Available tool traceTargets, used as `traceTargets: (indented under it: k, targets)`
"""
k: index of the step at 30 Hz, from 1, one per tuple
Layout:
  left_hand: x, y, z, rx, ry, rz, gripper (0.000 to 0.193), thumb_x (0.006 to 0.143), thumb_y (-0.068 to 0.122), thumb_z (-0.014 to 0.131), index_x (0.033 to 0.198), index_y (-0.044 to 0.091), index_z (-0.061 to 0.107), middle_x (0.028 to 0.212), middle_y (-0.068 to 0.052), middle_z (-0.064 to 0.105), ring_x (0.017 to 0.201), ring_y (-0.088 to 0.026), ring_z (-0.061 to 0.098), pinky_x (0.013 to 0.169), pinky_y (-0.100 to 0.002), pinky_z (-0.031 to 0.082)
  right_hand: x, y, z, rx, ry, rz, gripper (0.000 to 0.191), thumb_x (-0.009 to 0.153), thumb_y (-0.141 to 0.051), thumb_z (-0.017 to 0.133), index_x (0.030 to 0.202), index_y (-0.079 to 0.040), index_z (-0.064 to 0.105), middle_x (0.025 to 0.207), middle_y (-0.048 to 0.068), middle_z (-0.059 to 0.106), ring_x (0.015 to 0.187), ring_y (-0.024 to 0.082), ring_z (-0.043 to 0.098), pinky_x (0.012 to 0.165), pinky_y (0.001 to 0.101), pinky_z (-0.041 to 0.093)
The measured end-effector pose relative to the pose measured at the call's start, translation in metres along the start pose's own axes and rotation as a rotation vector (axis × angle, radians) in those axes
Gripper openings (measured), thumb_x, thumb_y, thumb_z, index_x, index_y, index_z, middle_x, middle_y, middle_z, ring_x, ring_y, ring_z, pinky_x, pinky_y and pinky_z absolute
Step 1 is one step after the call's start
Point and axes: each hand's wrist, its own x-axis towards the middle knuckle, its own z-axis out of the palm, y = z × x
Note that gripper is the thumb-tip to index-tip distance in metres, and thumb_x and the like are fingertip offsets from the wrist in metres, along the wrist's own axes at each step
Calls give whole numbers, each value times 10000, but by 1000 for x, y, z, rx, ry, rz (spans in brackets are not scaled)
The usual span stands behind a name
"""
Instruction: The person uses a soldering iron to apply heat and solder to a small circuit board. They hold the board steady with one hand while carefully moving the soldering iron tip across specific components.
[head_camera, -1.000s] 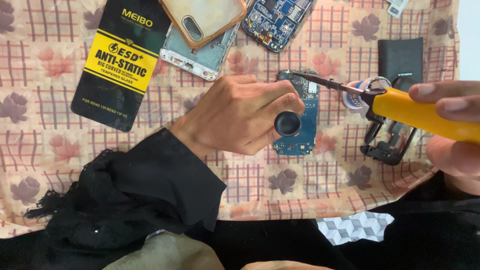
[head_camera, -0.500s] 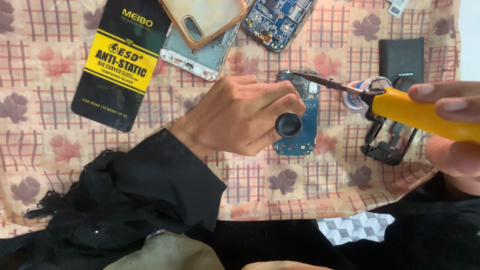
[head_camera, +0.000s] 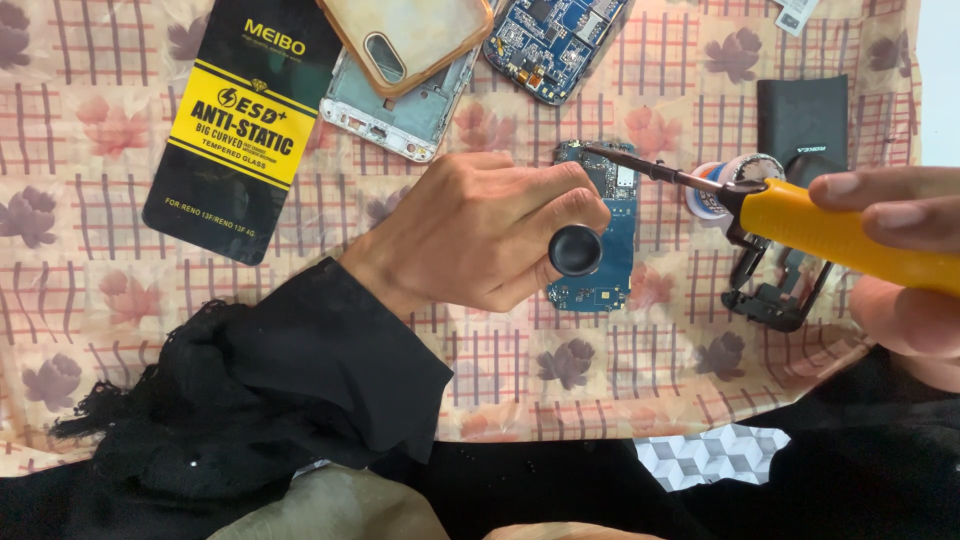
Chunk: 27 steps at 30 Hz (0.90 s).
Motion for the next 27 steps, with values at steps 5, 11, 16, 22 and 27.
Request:
traceTargets:
  k: [5, 11, 16, 22, 27]
  targets:
    - [0, 0, 2, 2, 5, 4, 338, 975, 250, 773, 1206, 114, 567, 1088, 15, 640, 859, -166, 723, 676, -364, 526, -31, 10, -3, 153, -31, 178, 483, 904, -330, 668, 1320, -148, 504, 1407, 24, 541, 1171, 302, 686, 955, 384, 677]
    - [0, 0, 2, 18, 7, 3, 320, 992, 262, 765, 1201, 115, 572, 1089, 10, 643, 827, -164, 717, 662, -367, 522, -36, 6, -3, 64, 21, 102, 337, 915, -225, 686, 1207, -172, 523, 1441, 23, 515, 1216, 285, 669, 998, 385, 662]
    - [0, 0, 1, 22, 5, 3, 315, 1000, 266, 763, 1200, 119, 568, 1092, 8, 637, 825, -167, 714, 667, -364, 526, -45, 8, 0, 33, 46, 120, 345, 882, -169, 729, 1167, -236, 546, 1434, 12, 512, 1222, 265, 653, 1006, 399, 658]
    - [0, -1, 2, 11, 2, 3, 320, 1002, 269, 757, 1208, 122, 562, 1092, 10, 630, 836, -167, 716, 673, -367, 523, -46, 12, -4, 125, 12, 196, 401, 850, -192, 727, 1188, -190, 510, 1407, 1, 537, 1222, 282, 674, 983, 398, 673]
    - [1, -1, 1, 22, -2, 6, 324, 1004, 285, 755, 1207, 119, 563, 1081, 8, 624, 823, -169, 711, 664, -374, 518, -26, 1, -7, 6, -26, 107, 337, 894, -104, 717, 1128, -217, 502, 1404, 40, 507, 1197, 334, 669, 989, 451, 665]
